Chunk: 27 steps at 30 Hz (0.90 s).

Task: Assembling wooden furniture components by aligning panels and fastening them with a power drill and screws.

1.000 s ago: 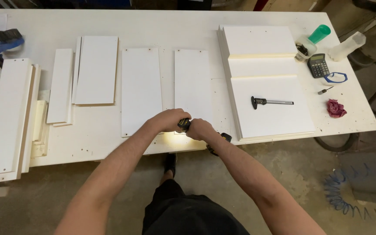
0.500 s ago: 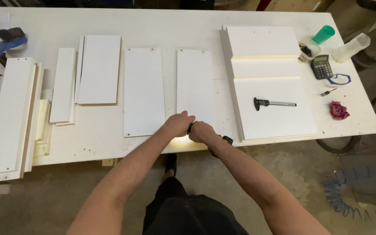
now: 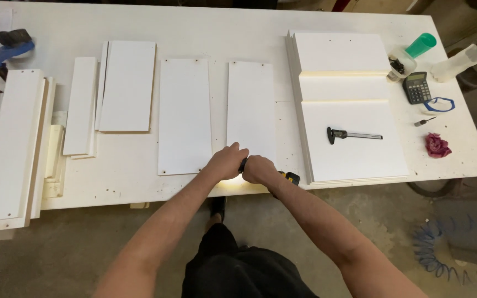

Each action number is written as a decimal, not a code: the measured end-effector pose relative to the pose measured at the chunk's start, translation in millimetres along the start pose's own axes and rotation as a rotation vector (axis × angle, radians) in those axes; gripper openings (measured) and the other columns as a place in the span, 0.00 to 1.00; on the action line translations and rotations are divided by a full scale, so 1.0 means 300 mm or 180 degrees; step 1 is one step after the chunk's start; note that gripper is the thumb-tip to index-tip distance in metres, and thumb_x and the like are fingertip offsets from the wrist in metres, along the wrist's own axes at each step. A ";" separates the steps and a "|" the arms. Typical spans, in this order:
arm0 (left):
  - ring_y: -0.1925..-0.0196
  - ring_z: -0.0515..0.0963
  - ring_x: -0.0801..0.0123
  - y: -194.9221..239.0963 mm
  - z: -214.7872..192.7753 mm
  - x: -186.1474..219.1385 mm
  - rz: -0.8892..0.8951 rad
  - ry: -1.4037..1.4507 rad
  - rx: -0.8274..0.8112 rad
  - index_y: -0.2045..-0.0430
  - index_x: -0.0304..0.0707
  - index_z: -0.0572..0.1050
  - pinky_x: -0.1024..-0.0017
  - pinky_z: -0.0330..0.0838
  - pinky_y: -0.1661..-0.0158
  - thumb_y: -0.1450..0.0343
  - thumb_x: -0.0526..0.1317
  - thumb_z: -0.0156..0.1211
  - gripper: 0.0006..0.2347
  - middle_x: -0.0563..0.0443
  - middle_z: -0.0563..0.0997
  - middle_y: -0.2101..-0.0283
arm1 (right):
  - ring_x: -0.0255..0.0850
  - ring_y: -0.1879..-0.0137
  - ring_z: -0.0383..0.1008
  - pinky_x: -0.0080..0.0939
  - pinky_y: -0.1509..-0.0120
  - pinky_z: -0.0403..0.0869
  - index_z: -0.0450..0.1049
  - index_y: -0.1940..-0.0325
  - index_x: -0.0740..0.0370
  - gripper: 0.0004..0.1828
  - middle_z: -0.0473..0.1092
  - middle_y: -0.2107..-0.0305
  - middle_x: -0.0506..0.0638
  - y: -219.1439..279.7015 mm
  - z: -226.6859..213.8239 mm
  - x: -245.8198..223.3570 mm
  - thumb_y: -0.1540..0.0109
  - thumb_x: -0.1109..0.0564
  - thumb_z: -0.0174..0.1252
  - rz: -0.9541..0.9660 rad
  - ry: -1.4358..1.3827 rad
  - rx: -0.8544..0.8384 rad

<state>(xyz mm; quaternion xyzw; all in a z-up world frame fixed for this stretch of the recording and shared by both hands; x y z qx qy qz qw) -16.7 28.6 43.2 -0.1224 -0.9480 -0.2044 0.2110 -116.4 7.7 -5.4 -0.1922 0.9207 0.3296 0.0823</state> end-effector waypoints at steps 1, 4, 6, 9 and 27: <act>0.53 0.78 0.45 -0.012 0.007 -0.002 0.0015 -0.0043 0.0020 0.44 0.57 0.66 0.50 0.79 0.54 0.30 0.35 0.60 0.20 0.45 0.67 0.55 | 0.61 0.54 0.81 0.59 0.50 0.78 0.79 0.56 0.72 0.23 0.78 0.65 0.64 -0.006 -0.001 0.008 0.39 0.50 0.47 0.0013 0.0045 -0.0037; 0.53 0.78 0.48 0.003 -0.006 0.018 0.0016 -0.0082 -0.0008 0.46 0.53 0.68 0.51 0.79 0.55 0.29 0.34 0.59 0.17 0.46 0.68 0.55 | 0.62 0.53 0.81 0.59 0.50 0.78 0.79 0.56 0.72 0.24 0.78 0.64 0.64 -0.009 0.015 0.015 0.39 0.49 0.48 -0.0022 0.0053 -0.0050; 0.53 0.78 0.49 0.004 -0.005 0.014 0.0002 -0.0068 -0.0036 0.46 0.53 0.68 0.52 0.79 0.55 0.29 0.35 0.59 0.17 0.46 0.67 0.55 | 0.61 0.53 0.81 0.59 0.50 0.78 0.79 0.55 0.72 0.24 0.78 0.64 0.64 -0.009 0.014 0.009 0.39 0.49 0.48 -0.0006 0.0035 -0.0033; 0.51 0.78 0.47 -0.007 0.001 0.003 -0.0018 -0.0077 -0.0078 0.43 0.54 0.67 0.50 0.78 0.53 0.30 0.35 0.61 0.20 0.46 0.67 0.54 | 0.62 0.51 0.81 0.59 0.48 0.78 0.79 0.55 0.71 0.25 0.78 0.63 0.64 -0.026 0.014 0.015 0.39 0.47 0.48 -0.0001 -0.0011 -0.0047; 0.47 0.78 0.40 -0.236 0.014 0.351 0.0671 -0.0190 -0.0387 0.36 0.61 0.66 0.47 0.77 0.48 0.33 0.30 0.62 0.30 0.43 0.69 0.50 | 0.58 0.60 0.82 0.50 0.56 0.77 0.80 0.65 0.70 0.20 0.77 0.74 0.60 0.145 -0.105 0.361 0.42 0.50 0.50 0.0712 -0.0353 0.0084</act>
Point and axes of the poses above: each hand's wrist, its own y-axis away from the middle knuckle, its own z-axis out of the palm, x = y × z, the point moved 8 cm from there along -y, towards the middle knuckle
